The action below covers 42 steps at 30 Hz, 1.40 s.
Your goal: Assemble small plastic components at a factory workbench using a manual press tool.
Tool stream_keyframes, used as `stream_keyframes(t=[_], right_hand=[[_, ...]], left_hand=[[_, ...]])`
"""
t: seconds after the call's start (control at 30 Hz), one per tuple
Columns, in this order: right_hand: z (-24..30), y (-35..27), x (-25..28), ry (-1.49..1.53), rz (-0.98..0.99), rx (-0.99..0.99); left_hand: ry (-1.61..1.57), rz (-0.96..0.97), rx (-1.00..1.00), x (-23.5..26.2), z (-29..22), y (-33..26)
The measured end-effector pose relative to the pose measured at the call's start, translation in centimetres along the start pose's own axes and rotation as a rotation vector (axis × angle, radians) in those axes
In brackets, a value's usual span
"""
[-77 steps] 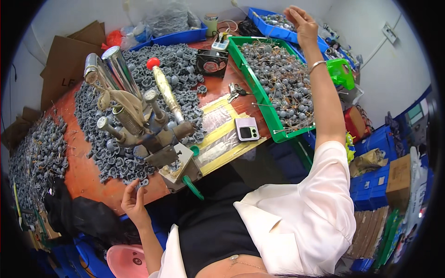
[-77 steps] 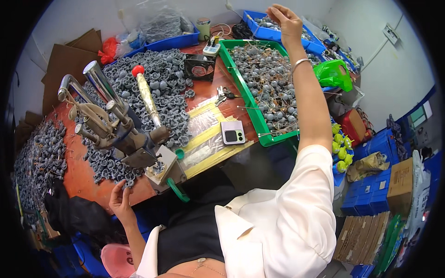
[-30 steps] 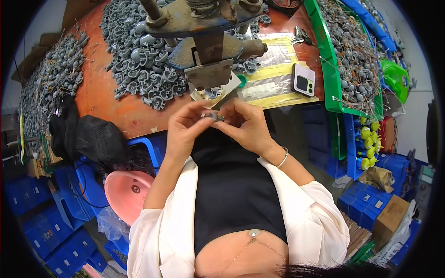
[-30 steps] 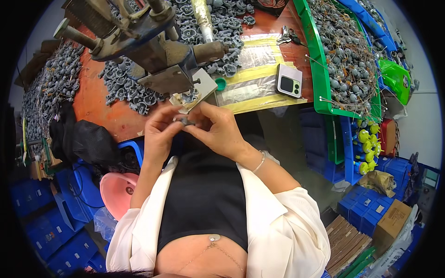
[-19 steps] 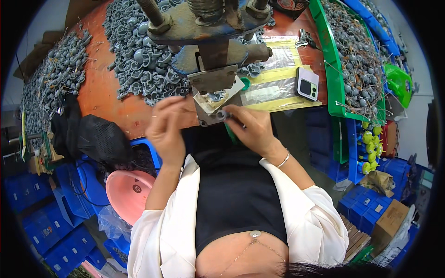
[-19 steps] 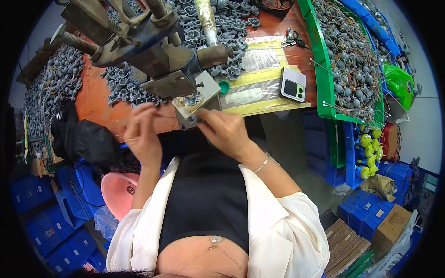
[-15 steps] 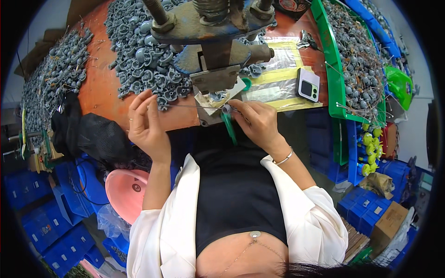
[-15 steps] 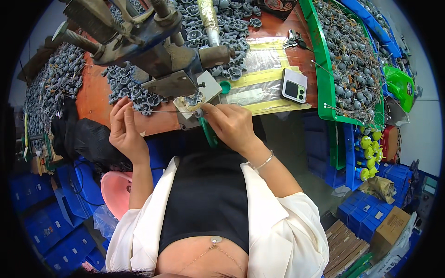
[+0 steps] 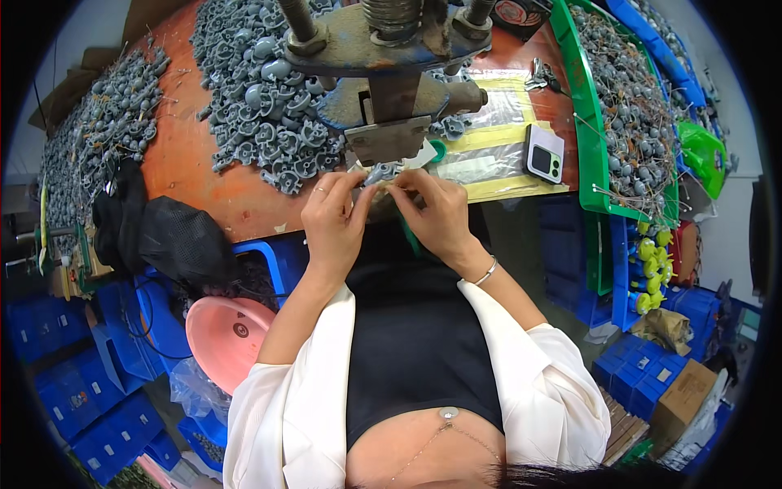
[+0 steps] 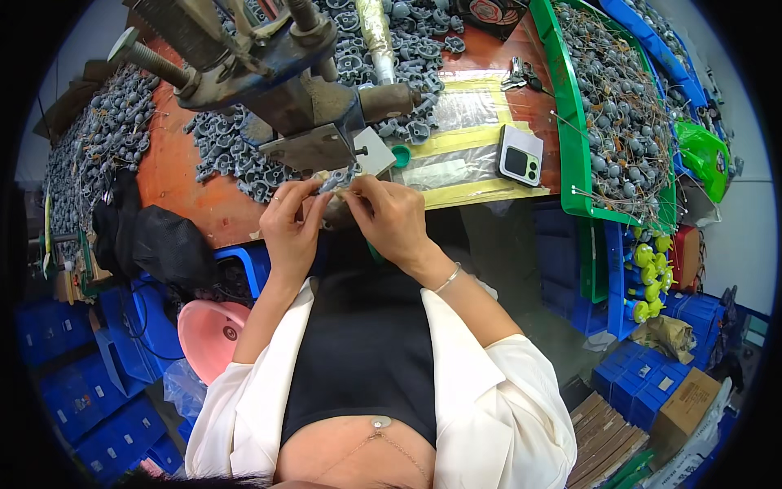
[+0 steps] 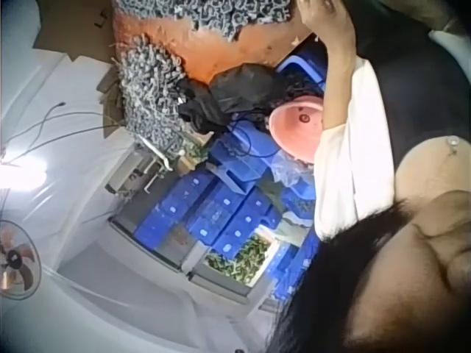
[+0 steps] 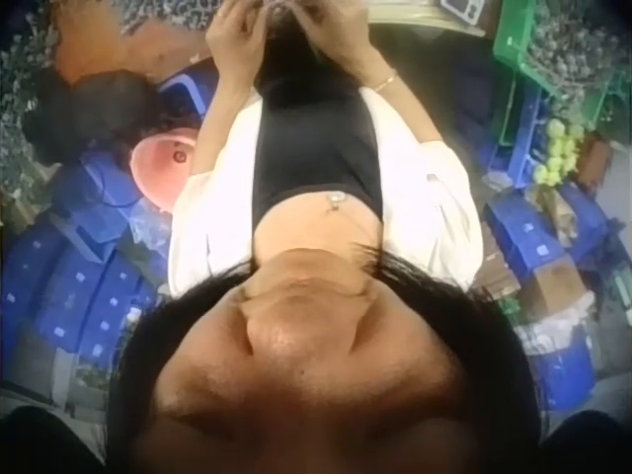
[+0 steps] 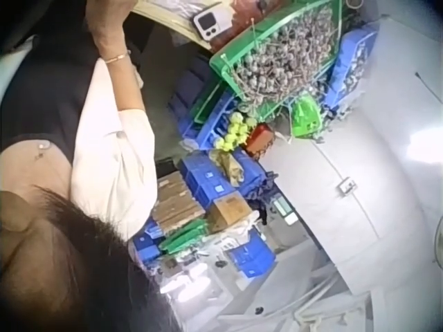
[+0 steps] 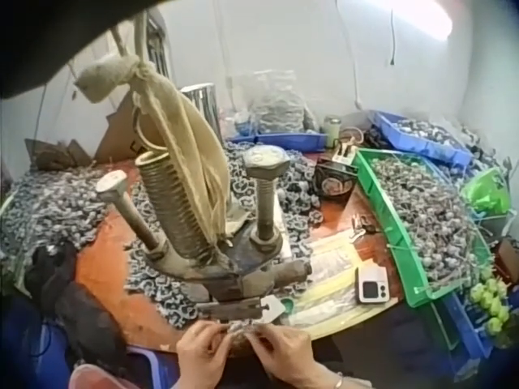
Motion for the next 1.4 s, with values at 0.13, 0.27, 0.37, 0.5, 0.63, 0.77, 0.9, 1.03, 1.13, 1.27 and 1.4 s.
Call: stream_keyframes(t=[0.13, 0.27, 0.37, 0.5, 0.63, 0.77, 0.9, 1.03, 1.13, 1.27, 1.4], right_hand=[[0.1, 0.1, -0.5, -0.089, 0.040, -0.011], [0.1, 0.2, -0.2, -0.095, 0.149, -0.131], [-0.1, 0.6, 0.7, -0.037, 0.207, -0.114], [-0.9, 3.7, 4.4, 0.073, 0.053, -0.253], [-2.8, 10.9, 6.7, 0.493, -0.150, -0.301], [-0.2, 17.8, 5.9, 0.893, 0.046, -0.269], [2.5, 19.1, 8.3, 0.552, -0.071, 0.181], [9.7, 9.0, 10.1, 0.408, -0.296, 0.387], [7.1, 1.0, 9.3, 0.451, -0.152, 0.500], [7.8, 2.0, 10.7, 0.180, -0.020, 0.618], [9.2, 5.9, 13.4, 0.397, -0.378, 0.442]], left_hand=[[0.044, 0.016, -0.031, -0.9, 1.0, 0.5], [0.044, 0.076, -0.031, -0.8, 0.3, 1.1], [0.016, 0.147, -0.010, -0.6, 0.7, 1.4], [0.016, 0.203, -0.129, 0.0, 1.2, 2.0], [0.065, 0.174, -0.159, -0.5, 0.7, 1.6], [0.214, 0.056, -0.163, -1.1, -0.1, 0.7], [0.192, 0.033, -0.178, -1.4, -0.3, 0.8], [0.214, -0.012, -0.156, -0.5, 0.1, 0.3], [0.171, 0.031, -0.153, -0.8, 0.0, 0.7], [0.143, 0.109, -0.128, -0.8, -0.1, 1.1], [0.433, 0.091, -0.159, 0.7, 0.2, 0.3]])
Point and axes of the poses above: each hand's wrist, its own y-axis towards the middle knuckle, its own x-axis out of the back of the hand, z = x × y, the point moved 3 cm from there along y, towards the middle knuckle, and after that the axes turned 2 degrees about -z, right-handed, at the moved point
